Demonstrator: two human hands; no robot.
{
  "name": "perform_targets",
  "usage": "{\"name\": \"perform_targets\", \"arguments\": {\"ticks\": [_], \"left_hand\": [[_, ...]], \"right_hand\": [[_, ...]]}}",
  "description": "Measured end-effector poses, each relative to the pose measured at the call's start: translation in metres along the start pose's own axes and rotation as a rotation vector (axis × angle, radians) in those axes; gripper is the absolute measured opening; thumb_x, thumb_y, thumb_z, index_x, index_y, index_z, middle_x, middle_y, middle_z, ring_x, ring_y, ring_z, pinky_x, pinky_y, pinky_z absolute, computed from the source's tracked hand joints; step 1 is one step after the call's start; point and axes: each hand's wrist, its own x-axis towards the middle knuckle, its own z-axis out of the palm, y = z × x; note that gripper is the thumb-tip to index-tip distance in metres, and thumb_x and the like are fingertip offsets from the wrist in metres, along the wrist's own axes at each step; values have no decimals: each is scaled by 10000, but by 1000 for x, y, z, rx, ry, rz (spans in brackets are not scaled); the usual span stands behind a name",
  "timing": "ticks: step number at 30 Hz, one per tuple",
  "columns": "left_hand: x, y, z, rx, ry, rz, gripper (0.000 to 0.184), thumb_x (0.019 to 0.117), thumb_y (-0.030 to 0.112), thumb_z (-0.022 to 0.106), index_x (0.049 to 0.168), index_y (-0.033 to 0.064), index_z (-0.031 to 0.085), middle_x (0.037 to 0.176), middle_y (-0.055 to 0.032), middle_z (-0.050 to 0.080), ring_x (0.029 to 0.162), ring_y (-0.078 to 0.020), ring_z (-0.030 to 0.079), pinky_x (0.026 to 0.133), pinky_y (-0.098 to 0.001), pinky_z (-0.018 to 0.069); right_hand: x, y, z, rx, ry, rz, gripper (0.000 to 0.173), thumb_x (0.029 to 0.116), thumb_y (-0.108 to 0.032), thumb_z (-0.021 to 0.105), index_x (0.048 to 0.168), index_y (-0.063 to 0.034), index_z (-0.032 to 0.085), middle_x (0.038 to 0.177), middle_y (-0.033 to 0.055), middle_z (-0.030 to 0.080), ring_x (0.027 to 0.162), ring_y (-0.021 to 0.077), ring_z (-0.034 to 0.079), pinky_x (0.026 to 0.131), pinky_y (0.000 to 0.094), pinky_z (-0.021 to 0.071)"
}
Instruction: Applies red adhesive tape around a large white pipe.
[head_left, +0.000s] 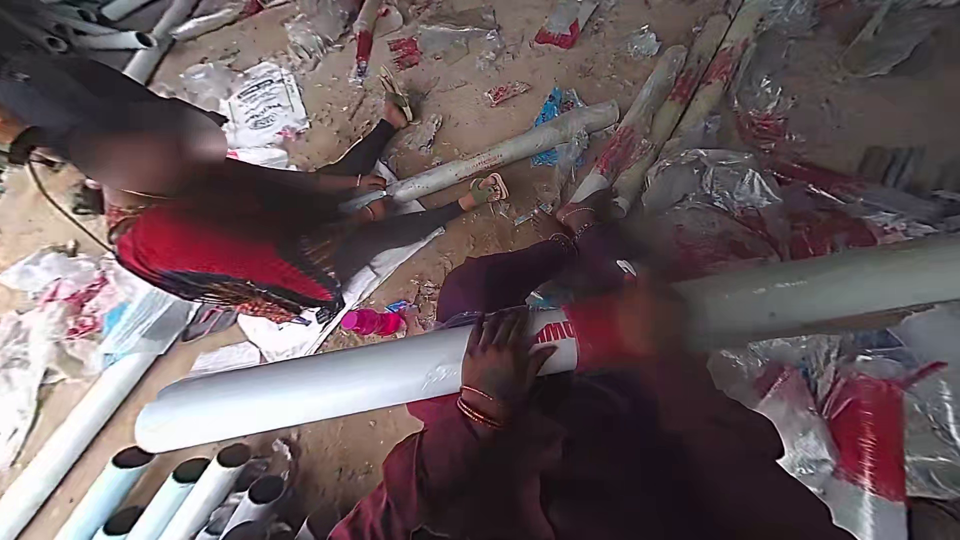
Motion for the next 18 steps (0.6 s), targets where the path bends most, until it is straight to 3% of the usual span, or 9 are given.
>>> {"name": "perform_targets", "arguments": {"ticks": [4, 6, 8, 14, 18], "left_hand": [[1, 18, 3, -6, -43, 59, 473, 1008, 322, 575, 1270, -53, 696, 1316, -190, 692, 1237, -385, 662, 1101, -540, 463], [2, 15, 14, -47, 120, 135, 330, 974, 145, 562, 1149, -59, 753, 1196, -190, 745, 1133, -368, 721, 1025, -488, 540], [3, 7, 25, -64, 252, 206, 305, 963, 81, 526, 1070, -52, 778, 1120, -176, 770, 1062, -332, 753, 967, -419, 580], [4, -2, 31, -90, 355, 237, 267, 965, 103, 575, 1006, -49, 791, 1052, -169, 785, 1007, -305, 770, 934, -376, 594], [3, 5, 19, -136, 216, 119, 394, 967, 352, 631, 1077, 8, 790, 1132, -126, 777, 1085, -307, 747, 976, -471, 574]], "right_hand": [[0, 2, -3, 20, -54, 33, 337, 1062, -152, 460, 1253, 71, 625, 996, 332, 696, 894, 541, 696, 729, 666, 516], [4, 3, -5, 32, -67, 38, 339, 1065, -155, 459, 1252, 70, 630, 1013, 335, 696, 904, 543, 694, 741, 669, 515], [8, 3, -6, 36, -77, 41, 340, 1065, -154, 458, 1251, 71, 631, 1014, 335, 696, 900, 543, 695, 730, 669, 516], [11, 1, -5, 69, -88, 55, 360, 1070, -161, 440, 1271, 74, 624, 1061, 332, 693, 951, 532, 693, 754, 669, 509], [8, 2, -5, 99, -94, 59, 338, 1068, -147, 455, 1267, 78, 611, 1080, 336, 685, 978, 536, 683, 776, 675, 501]]}}
